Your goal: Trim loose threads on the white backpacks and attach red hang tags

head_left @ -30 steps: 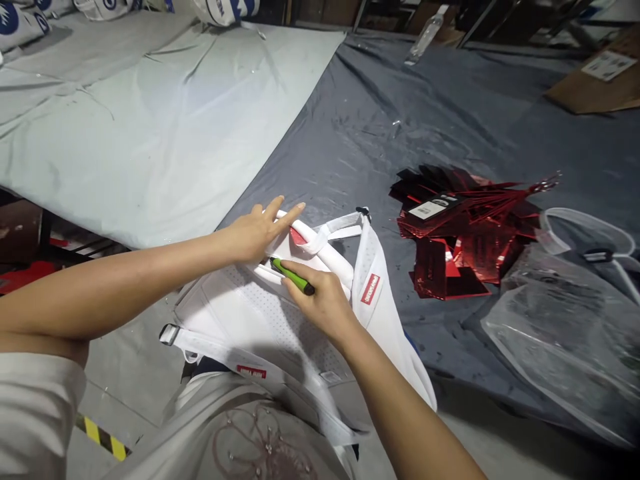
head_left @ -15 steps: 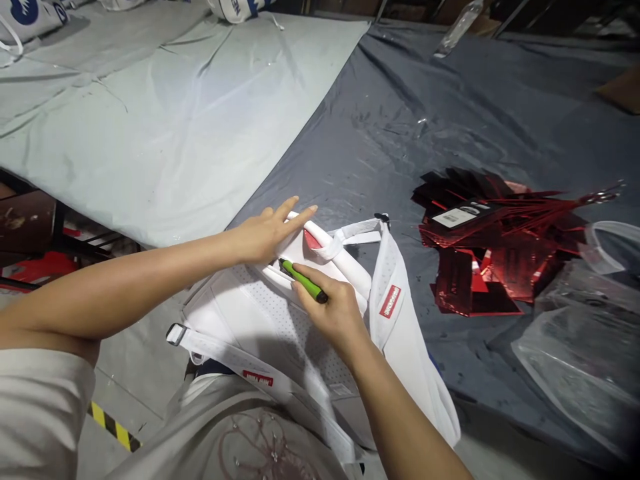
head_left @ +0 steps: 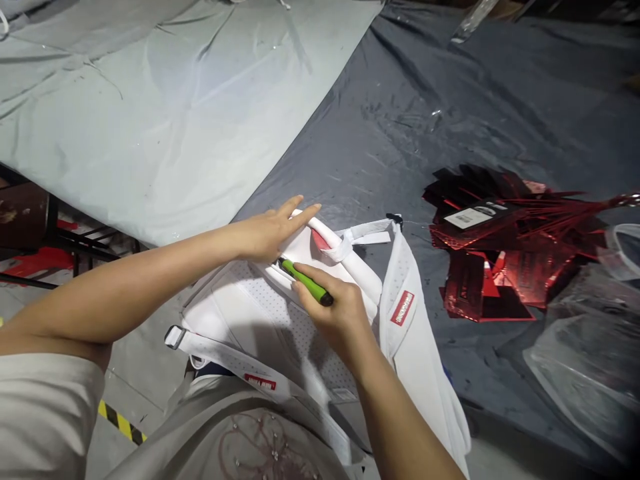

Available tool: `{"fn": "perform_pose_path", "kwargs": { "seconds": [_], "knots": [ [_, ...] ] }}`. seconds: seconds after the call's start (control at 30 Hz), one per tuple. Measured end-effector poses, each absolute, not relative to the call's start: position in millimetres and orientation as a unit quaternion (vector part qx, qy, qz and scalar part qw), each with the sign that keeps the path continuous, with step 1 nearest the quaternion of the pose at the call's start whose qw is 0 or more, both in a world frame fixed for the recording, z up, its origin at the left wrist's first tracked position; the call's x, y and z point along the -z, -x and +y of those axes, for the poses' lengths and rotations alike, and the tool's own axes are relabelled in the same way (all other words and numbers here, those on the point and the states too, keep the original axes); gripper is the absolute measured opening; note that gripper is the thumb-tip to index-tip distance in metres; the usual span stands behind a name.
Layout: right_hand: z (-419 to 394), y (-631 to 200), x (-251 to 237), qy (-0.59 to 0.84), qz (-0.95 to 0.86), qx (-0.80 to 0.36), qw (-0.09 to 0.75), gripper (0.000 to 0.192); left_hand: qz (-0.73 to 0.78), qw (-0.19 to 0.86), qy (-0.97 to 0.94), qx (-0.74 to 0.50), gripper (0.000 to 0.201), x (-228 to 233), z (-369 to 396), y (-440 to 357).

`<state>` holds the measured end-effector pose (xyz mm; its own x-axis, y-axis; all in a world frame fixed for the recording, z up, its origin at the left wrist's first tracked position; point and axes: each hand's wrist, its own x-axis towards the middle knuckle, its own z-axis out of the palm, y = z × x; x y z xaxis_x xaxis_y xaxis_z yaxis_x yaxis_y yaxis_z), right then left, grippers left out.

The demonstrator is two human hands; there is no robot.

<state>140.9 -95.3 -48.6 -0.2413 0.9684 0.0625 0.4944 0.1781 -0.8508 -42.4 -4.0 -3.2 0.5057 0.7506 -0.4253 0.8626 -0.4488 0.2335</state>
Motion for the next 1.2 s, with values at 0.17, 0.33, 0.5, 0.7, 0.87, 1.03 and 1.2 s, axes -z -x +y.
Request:
{"fn": "perform_pose_path", "kwargs": {
  "seconds": [0.17,0.33,0.5,0.7,0.87,1.03,1.2],
  "knots": [
    [-94.4,-135.1,43.6,0.554,-0.709,-0.324,0.292,0.031,0.479,0.228,-0.835,0.147,0.109,1.3,-0.4,42.3],
    [-94.9,-131.6,40.6,0.549,-0.708,-0.326,0.302,0.029,0.469,0.229,-0.840,0.148,0.110,3.3,2.3,44.7],
    [-96.2,-127.4,39.9,0.553,-0.715,-0.304,0.300,0.028,0.474,0.230,-0.835,0.158,0.110,2.3,2.1,44.4],
    [-96.5,-124.2,36.6,0.560,-0.707,-0.307,0.305,0.027,0.472,0.227,-0.837,0.160,0.110,1.8,1.7,44.8],
    [-95.9,-123.8,34.4,0.569,-0.714,-0.284,0.293,0.026,0.463,0.223,-0.845,0.149,0.112,5.3,2.6,46.7],
    [-94.2,-123.3,36.5,0.574,-0.716,-0.282,0.280,0.027,0.459,0.222,-0.849,0.135,0.113,8.6,3.3,48.0],
    [-93.0,-123.8,34.5,0.566,-0.733,-0.273,0.261,0.028,0.468,0.227,-0.842,0.144,0.112,7.7,3.7,47.6]
  ]
}}
